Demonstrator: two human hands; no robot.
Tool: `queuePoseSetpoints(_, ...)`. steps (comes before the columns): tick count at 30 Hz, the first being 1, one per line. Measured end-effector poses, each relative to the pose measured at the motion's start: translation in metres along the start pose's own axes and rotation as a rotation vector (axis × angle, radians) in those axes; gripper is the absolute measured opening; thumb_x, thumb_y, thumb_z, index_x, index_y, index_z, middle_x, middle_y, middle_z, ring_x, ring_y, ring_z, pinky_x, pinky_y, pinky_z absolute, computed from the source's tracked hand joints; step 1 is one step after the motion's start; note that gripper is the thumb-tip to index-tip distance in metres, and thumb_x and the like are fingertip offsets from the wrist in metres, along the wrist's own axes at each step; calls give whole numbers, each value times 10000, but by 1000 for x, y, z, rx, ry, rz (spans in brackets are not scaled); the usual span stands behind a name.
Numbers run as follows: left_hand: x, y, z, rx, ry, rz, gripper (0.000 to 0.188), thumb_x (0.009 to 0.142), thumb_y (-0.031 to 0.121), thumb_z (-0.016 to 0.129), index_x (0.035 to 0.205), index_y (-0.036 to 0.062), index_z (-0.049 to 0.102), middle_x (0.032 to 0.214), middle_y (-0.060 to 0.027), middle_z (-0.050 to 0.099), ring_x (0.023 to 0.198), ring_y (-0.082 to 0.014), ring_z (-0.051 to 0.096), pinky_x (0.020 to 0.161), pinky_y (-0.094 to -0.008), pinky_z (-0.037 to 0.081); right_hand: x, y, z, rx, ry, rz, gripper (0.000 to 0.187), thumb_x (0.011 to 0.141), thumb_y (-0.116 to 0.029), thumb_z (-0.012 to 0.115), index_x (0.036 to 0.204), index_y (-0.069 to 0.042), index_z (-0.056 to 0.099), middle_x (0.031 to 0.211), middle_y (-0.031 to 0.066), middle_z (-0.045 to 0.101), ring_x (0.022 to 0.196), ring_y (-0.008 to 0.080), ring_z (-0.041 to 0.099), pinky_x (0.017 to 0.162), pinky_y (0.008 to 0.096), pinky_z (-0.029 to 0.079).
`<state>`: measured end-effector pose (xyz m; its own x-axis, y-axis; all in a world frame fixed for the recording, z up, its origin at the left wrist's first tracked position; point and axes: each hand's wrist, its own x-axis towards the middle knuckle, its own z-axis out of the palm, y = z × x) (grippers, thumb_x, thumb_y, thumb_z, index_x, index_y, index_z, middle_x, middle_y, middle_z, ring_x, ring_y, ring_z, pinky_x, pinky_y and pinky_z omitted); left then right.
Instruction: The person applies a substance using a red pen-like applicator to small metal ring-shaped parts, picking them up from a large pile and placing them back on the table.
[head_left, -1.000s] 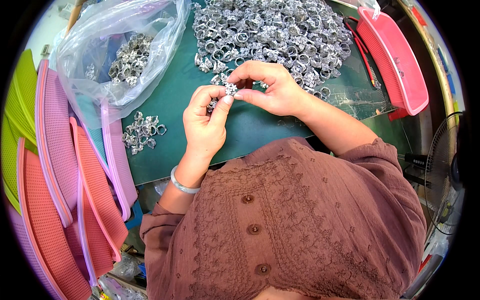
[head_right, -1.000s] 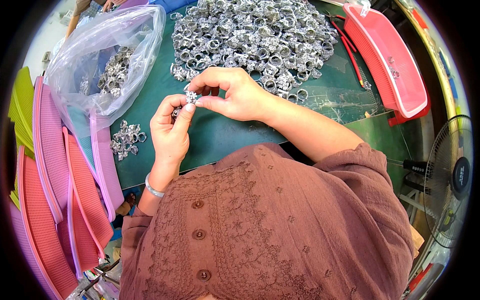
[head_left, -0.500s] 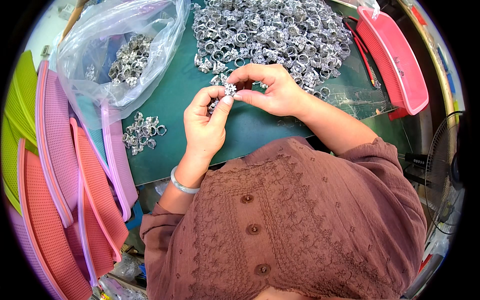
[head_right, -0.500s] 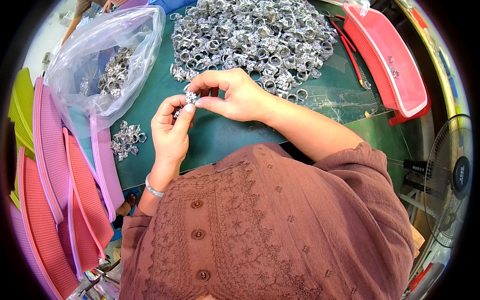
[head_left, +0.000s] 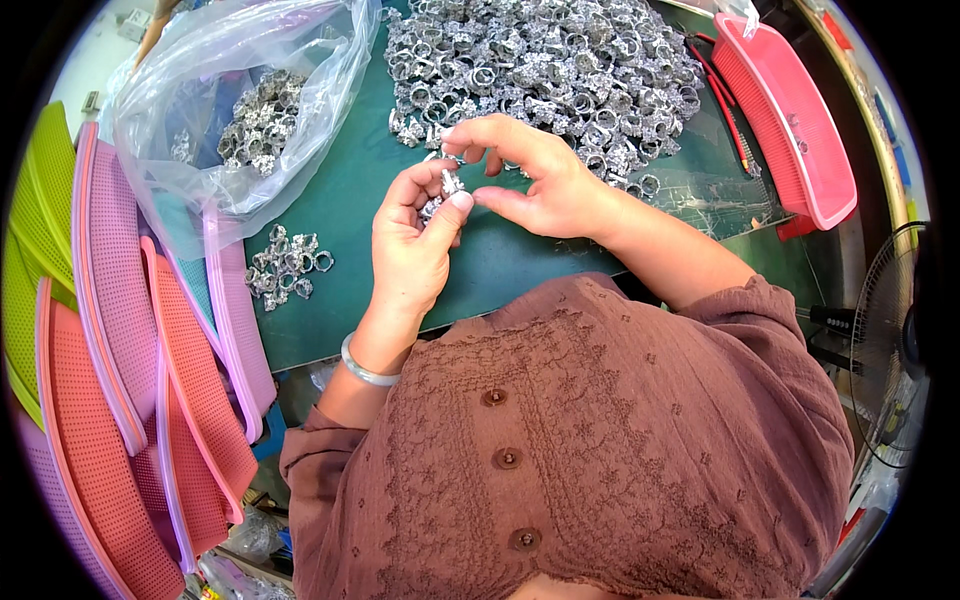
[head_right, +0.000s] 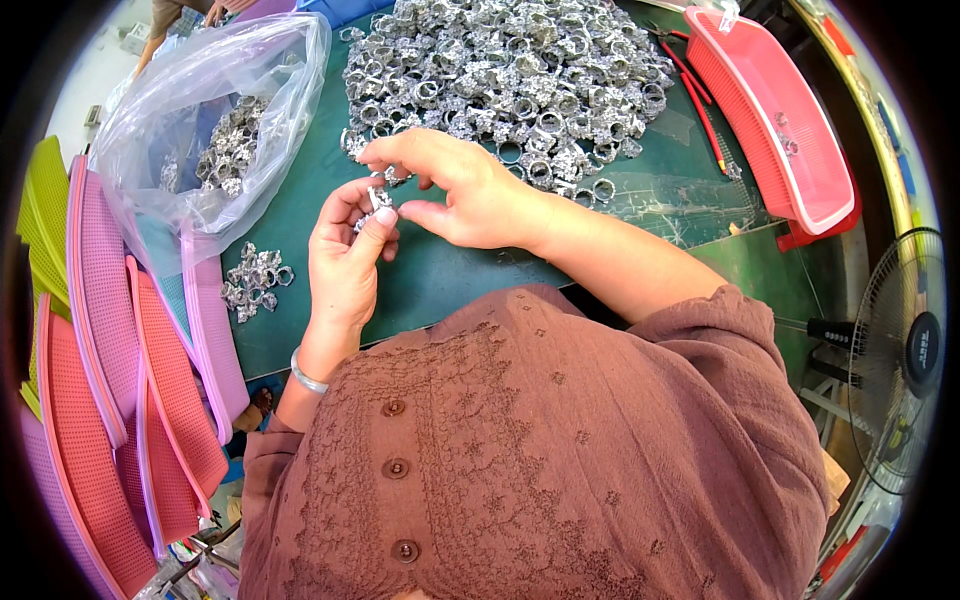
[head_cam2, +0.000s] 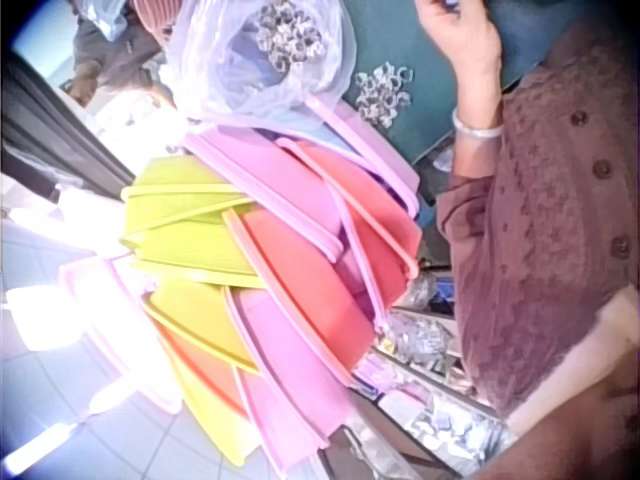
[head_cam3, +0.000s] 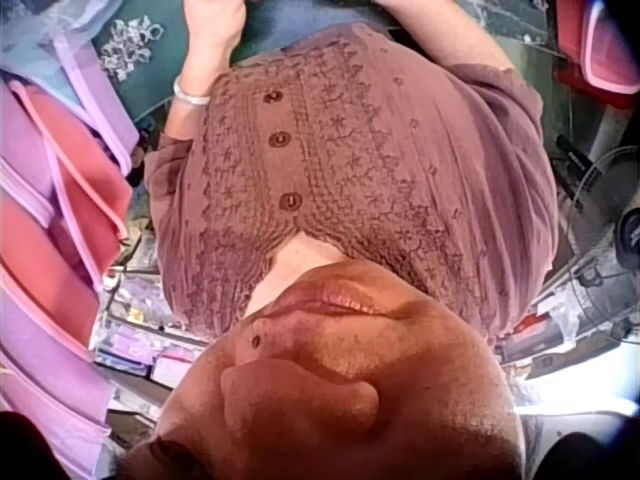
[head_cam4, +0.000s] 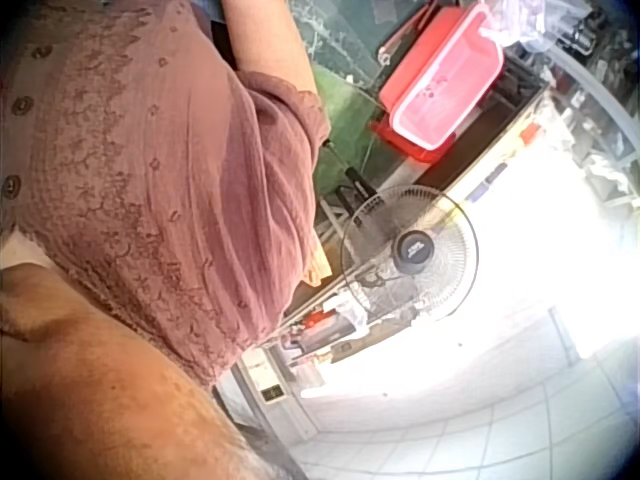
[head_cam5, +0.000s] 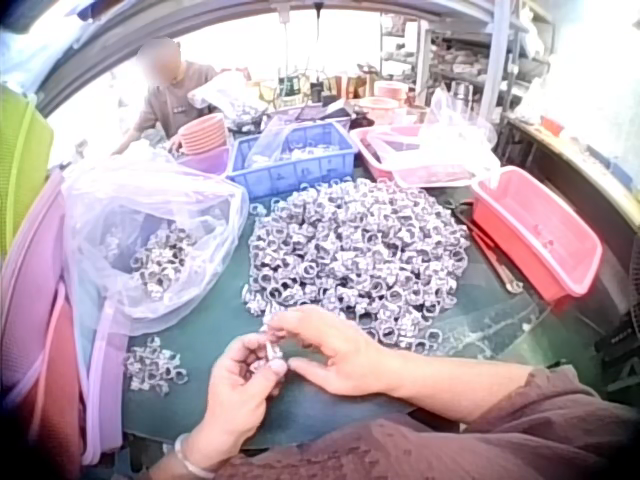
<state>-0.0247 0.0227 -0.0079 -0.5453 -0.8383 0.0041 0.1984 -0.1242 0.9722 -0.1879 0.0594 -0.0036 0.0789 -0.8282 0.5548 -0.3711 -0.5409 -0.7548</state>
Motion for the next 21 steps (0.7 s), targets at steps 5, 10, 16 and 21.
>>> queuePoseSetpoints(5,-1,0,-5,15,-37,23,295,798,25,595,1079,41,508,854,-13,545,672,-54,489,541,-175,403,0,4,-4,-21,28,69,424,694,57,596,1097,-56,527,1006,68,565,868,151,542,681,251,454)
queuePoseSetpoints(10,-2,1,-8,-270,-33,-110,270,790,-5,544,1047,64,498,919,-61,555,762,-118,540,590,-236,458,2,20,-9,-344,53,-47,305,702,16,593,996,-66,585,991,83,564,888,224,543,724,321,446)
queuePoseSetpoints(16,4,-1,-29,-703,-82,-254,157,824,94,471,980,88,490,963,-107,571,846,-207,565,630,-311,485,4,20,-4,-851,-135,-117,234,709,-75,584,941,-99,607,994,58,541,927,230,490,818,363,364)
queuePoseSetpoints(21,4,-5,-27,-482,123,-302,164,873,195,489,928,49,537,762,-39,516,717,-160,501,592,-270,428,8,21,2,-966,-171,-112,236,711,-125,553,937,-120,620,989,42,535,944,211,477,831,355,344)
